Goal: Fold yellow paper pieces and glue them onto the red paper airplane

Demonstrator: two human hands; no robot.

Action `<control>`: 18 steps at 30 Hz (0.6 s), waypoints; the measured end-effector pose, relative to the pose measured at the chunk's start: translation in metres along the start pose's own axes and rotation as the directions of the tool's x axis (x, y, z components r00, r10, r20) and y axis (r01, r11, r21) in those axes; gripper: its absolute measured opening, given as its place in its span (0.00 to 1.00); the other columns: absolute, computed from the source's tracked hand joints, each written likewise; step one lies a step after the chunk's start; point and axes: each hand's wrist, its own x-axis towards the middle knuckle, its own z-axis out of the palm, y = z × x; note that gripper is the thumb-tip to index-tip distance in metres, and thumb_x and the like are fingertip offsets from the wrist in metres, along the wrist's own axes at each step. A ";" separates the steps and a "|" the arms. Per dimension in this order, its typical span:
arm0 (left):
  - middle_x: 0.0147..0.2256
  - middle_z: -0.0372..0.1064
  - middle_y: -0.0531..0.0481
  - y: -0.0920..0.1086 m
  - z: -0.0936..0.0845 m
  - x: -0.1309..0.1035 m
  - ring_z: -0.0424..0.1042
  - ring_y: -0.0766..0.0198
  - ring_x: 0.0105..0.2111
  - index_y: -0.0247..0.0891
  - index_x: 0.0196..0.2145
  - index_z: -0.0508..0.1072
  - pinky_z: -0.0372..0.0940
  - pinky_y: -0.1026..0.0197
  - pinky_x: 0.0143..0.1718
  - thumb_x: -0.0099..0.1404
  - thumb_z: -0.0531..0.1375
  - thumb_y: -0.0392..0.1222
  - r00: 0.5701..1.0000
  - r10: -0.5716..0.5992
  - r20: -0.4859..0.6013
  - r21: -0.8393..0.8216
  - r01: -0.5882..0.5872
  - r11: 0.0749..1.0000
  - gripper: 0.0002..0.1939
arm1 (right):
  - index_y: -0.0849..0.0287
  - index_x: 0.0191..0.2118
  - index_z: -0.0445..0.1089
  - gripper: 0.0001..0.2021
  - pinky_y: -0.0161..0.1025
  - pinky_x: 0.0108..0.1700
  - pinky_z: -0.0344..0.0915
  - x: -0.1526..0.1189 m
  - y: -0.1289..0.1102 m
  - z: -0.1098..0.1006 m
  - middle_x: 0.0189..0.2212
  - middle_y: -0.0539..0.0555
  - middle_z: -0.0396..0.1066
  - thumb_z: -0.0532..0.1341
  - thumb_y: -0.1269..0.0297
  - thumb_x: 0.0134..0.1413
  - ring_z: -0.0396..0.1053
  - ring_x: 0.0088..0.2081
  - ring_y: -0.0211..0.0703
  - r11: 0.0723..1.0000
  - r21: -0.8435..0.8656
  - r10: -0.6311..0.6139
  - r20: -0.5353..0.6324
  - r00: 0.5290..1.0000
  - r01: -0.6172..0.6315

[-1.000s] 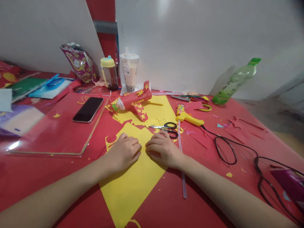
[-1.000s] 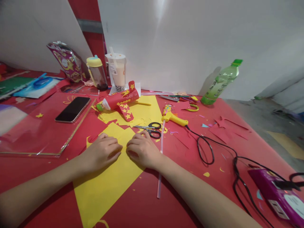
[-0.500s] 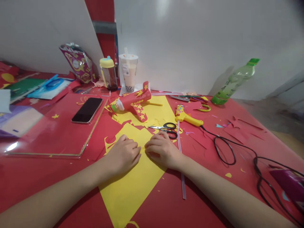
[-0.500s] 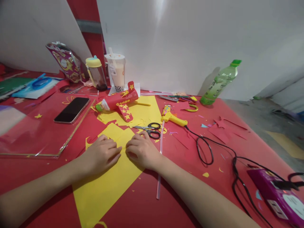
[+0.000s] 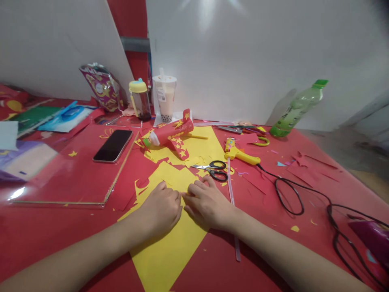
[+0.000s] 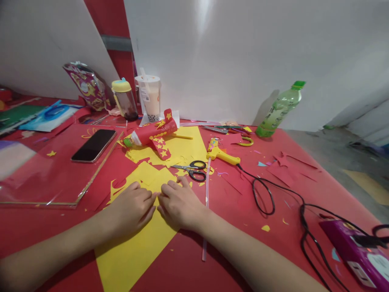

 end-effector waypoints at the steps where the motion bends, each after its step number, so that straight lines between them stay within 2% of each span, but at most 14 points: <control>1: 0.21 0.65 0.48 0.000 0.000 0.000 0.63 0.62 0.21 0.34 0.24 0.68 0.51 0.56 0.30 0.61 0.47 0.34 1.000 -0.007 0.008 -0.004 0.007 1.000 0.13 | 0.60 0.29 0.66 0.09 0.42 0.41 0.45 0.000 -0.001 -0.001 0.27 0.52 0.63 0.52 0.64 0.53 0.56 0.30 0.38 1.000 -0.002 0.011 0.020 1.000 -0.011; 5: 0.22 0.67 0.48 0.001 -0.005 0.001 0.65 0.61 0.22 0.33 0.27 0.68 0.52 0.55 0.31 0.61 0.46 0.36 0.995 -0.070 0.064 -0.066 0.074 0.995 0.13 | 0.60 0.30 0.66 0.08 0.42 0.39 0.44 0.001 -0.004 -0.007 0.26 0.52 0.65 0.52 0.64 0.53 0.57 0.30 0.39 0.998 -0.023 0.068 0.078 0.995 -0.067; 10: 0.22 0.69 0.49 -0.007 -0.013 0.003 0.66 0.63 0.21 0.35 0.26 0.69 0.51 0.59 0.27 0.60 0.49 0.37 0.982 -0.115 0.150 -0.164 0.139 0.977 0.11 | 0.61 0.24 0.65 0.08 0.40 0.35 0.42 0.000 -0.002 -0.011 0.21 0.52 0.66 0.54 0.66 0.50 0.58 0.25 0.37 0.991 -0.044 0.132 0.079 0.988 -0.129; 14: 0.15 0.63 0.54 -0.018 -0.017 0.002 0.59 0.69 0.15 0.36 0.18 0.67 0.44 0.64 0.19 0.63 0.47 0.38 0.975 -0.151 0.163 -0.255 0.189 0.948 0.19 | 0.61 0.21 0.64 0.09 0.39 0.33 0.41 0.001 0.000 -0.006 0.17 0.50 0.66 0.54 0.69 0.48 0.57 0.21 0.34 0.988 -0.023 0.155 0.051 0.987 -0.154; 16: 0.12 0.59 0.55 -0.021 -0.017 0.002 0.55 0.70 0.13 0.37 0.16 0.66 0.40 0.64 0.18 0.62 0.47 0.40 0.975 -0.164 0.147 -0.261 0.198 0.945 0.20 | 0.62 0.19 0.63 0.10 0.39 0.32 0.40 0.002 -0.001 -0.002 0.15 0.50 0.66 0.54 0.69 0.48 0.56 0.19 0.33 0.985 -0.019 0.172 0.044 0.984 -0.171; 18: 0.12 0.59 0.55 -0.020 -0.014 0.003 0.55 0.70 0.13 0.37 0.15 0.67 0.40 0.64 0.18 0.62 0.49 0.40 0.979 -0.160 0.125 -0.243 0.187 0.952 0.19 | 0.62 0.18 0.63 0.11 0.38 0.31 0.40 0.002 -0.001 0.002 0.14 0.49 0.65 0.54 0.70 0.49 0.56 0.19 0.32 0.981 0.001 0.194 0.040 0.980 -0.194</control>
